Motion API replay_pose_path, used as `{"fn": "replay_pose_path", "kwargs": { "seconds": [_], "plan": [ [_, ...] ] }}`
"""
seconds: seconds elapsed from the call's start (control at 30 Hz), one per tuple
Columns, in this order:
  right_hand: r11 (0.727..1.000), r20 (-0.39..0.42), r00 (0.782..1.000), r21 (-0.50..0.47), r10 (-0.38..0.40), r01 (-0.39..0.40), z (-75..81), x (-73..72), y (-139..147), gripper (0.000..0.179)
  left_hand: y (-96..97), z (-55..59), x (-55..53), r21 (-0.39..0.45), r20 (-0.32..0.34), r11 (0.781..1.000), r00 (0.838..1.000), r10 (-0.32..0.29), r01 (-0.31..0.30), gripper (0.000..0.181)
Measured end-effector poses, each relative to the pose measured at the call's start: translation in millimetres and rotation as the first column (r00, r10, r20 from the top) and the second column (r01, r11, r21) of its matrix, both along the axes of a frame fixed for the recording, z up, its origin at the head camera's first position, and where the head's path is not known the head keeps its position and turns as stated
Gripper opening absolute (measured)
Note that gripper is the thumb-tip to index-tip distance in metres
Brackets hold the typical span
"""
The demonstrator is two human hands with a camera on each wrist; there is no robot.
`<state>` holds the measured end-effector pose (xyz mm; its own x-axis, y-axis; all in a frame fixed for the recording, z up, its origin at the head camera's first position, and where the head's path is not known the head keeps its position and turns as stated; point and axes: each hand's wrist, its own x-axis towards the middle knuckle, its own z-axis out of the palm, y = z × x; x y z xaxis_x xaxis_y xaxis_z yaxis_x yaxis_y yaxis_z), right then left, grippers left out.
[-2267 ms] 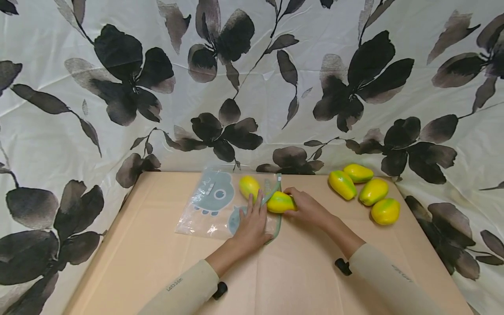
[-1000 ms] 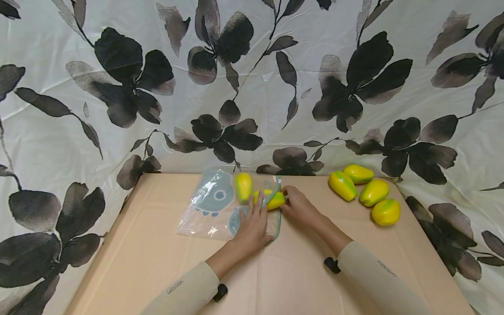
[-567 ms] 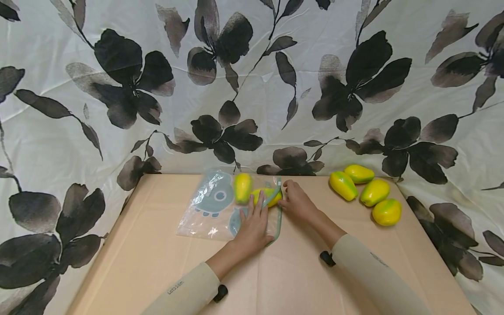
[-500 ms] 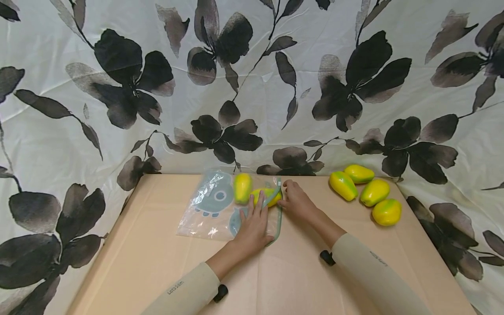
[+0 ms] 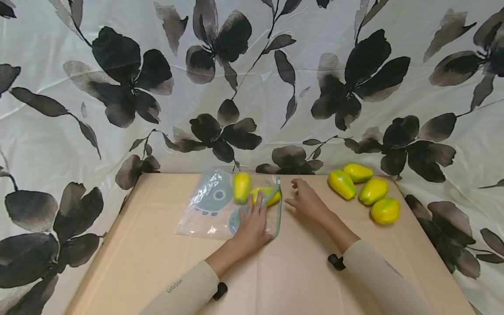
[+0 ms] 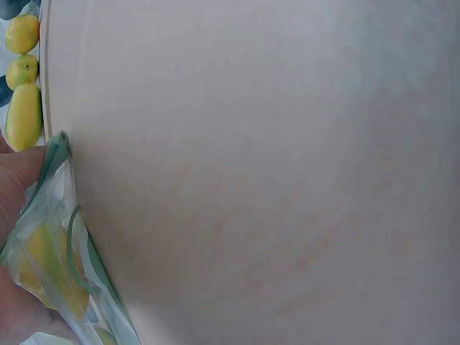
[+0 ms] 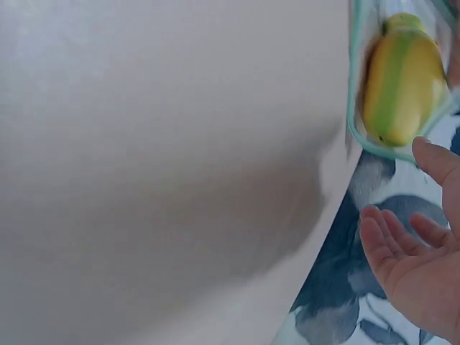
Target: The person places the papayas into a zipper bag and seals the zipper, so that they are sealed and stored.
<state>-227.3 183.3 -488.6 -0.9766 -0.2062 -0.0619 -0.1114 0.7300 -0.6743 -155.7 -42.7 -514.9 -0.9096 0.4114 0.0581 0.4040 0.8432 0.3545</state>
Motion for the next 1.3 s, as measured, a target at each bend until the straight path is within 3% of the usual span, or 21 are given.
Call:
{"fn": "replay_pose_path", "kwargs": {
  "seconds": [0.17, 0.33, 0.53, 0.8, 1.03, 1.3],
  "plan": [
    [0.999, -0.025, 0.999, -0.032, -0.031, 0.03, 6.2, 6.9, 19, 0.072, -0.6, -0.6, -0.8, -0.004, -0.016, 1.0, 1.0, 0.001, -0.001, 0.113],
    [0.999, -0.107, 0.993, -0.009, -0.046, 0.045, 16.3, 20.4, 47, 0.073, 0.6, -1.2, -0.8, 0.011, -0.017, 1.0, 1.0, -0.006, 0.006, 0.111],
    [0.994, -0.23, 0.968, 0.029, -0.098, 0.108, 26.6, 33.7, 90, 0.072, 2.0, -3.1, -1.0, 0.008, -0.015, 1.0, 1.0, -0.006, 0.006, 0.111],
    [0.968, -0.309, 0.931, 0.095, -0.195, 0.234, 41.3, 45.7, 137, 0.079, 1.4, -3.4, -1.0, 0.013, -0.012, 1.0, 1.0, 0.004, -0.003, 0.114],
    [0.939, -0.277, 0.914, 0.09, -0.296, 0.331, 41.7, 54.1, 178, 0.079, 2.1, -3.3, -1.8, 0.008, -0.016, 1.0, 1.0, -0.003, 0.003, 0.113],
    [0.89, -0.204, 0.906, 0.203, -0.371, 0.41, 17.9, 65.4, 208, 0.096, 1.3, -2.7, -1.0, 0.009, -0.011, 1.0, 1.0, 0.001, -0.001, 0.113]
  ]
}}
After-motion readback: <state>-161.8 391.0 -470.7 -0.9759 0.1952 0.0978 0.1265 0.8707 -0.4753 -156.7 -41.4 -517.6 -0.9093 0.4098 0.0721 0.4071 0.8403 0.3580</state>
